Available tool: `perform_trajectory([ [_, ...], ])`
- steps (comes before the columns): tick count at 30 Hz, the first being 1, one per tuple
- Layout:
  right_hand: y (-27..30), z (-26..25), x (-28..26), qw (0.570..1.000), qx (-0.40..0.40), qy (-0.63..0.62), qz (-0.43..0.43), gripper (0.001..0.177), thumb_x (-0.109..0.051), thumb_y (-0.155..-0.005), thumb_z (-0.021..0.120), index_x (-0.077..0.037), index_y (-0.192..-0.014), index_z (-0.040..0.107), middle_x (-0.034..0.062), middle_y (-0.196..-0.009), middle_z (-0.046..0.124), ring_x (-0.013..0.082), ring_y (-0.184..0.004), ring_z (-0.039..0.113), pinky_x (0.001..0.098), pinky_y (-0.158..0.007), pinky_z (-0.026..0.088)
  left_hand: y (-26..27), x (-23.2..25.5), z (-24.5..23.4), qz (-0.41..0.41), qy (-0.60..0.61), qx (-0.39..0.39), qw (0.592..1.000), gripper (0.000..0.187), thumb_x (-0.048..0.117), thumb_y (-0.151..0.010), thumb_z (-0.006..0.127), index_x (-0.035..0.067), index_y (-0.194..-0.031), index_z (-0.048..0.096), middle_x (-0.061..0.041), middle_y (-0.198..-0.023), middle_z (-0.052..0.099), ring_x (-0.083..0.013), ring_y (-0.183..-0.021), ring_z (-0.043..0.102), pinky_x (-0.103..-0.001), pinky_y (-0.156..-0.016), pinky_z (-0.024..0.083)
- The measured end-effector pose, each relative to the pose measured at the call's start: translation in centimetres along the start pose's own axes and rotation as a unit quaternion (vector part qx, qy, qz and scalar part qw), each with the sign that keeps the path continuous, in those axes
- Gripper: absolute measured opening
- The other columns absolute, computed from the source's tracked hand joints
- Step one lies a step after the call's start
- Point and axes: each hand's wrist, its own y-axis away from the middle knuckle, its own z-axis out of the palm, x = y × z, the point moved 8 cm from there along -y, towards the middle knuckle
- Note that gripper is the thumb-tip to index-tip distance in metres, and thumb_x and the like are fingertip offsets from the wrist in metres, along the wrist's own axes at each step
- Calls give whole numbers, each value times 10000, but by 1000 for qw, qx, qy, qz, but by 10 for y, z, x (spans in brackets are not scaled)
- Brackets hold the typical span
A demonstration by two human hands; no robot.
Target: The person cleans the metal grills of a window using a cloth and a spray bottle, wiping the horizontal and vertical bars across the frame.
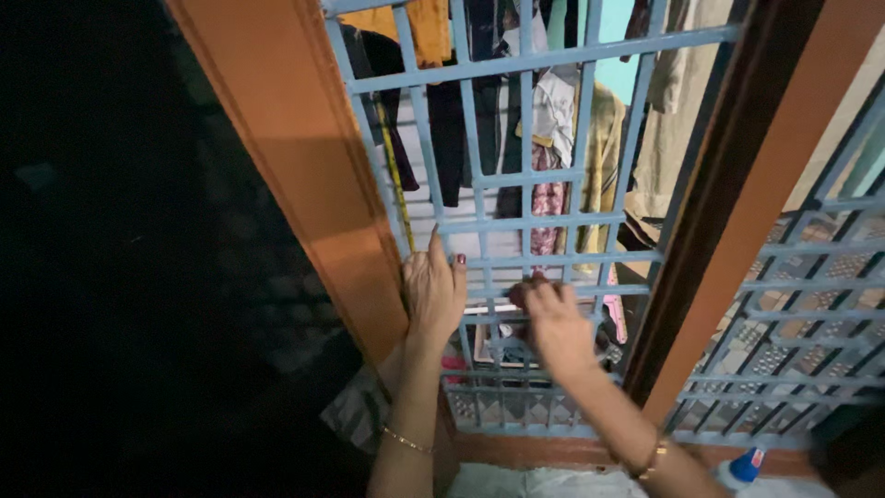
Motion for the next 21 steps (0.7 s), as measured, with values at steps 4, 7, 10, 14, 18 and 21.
perform_trajectory([
  [4,13,-35,19,998,50,-24,13,564,-167,-681,687,-120,-1241,635,30,-1268,628,297,-1036,578,400,-676,586,0,-15,12,-46,30,-53,997,710,187,-911,620,-41,-1532,363,-247,-1121,678,-396,-1130,576,-493,-1075,363],
  [7,11,-15,6,999,48,17,12,547,-46,-731,634,-91,-1276,625,67,-1274,621,313,-1111,579,341,-661,597,10,-13,12,40,93,9,995,670,151,-998,536,-55,-1579,275,-179,-1331,681,-344,-1257,573,-495,-1159,299],
  [10,-3,16,-31,998,35,-17,-49,503,-77,-771,639,-99,-1273,619,70,-1211,617,294,-1110,584,340,-731,599,13,-19,21,85,92,3,992,631,221,-1098,409,-41,-1630,195,-219,-1562,489,-341,-1476,436,-473,-1241,231],
  [14,-23,30,-74,994,10,-50,-95,560,-135,-749,710,-65,-1294,602,82,-1152,610,293,-1101,584,354,-724,594,21,-28,23,-2,184,-45,982,658,406,-1119,276,6,-1638,215,-231,-1713,258,-349,-1604,181,-480,-1274,103],
  [18,-17,4,-67,991,4,-89,-96,672,-177,-635,792,-103,-1275,604,80,-1190,621,315,-1048,583,395,-713,588,70,-19,-13,-84,378,-76,919,759,519,-1082,257,29,-1659,199,-217,-1736,189,-320,-1614,126,-456,-1278,78],
  [21,-10,-12,-54,991,43,-93,-84,648,-138,-647,789,-166,-1272,618,56,-1211,636,298,-1015,590,407,-704,584,106,-9,-56,-111,469,-71,873,622,304,-1049,556,41,-1573,347,-203,-1629,408,-384,-1469,463,-449,-1208,330],
])
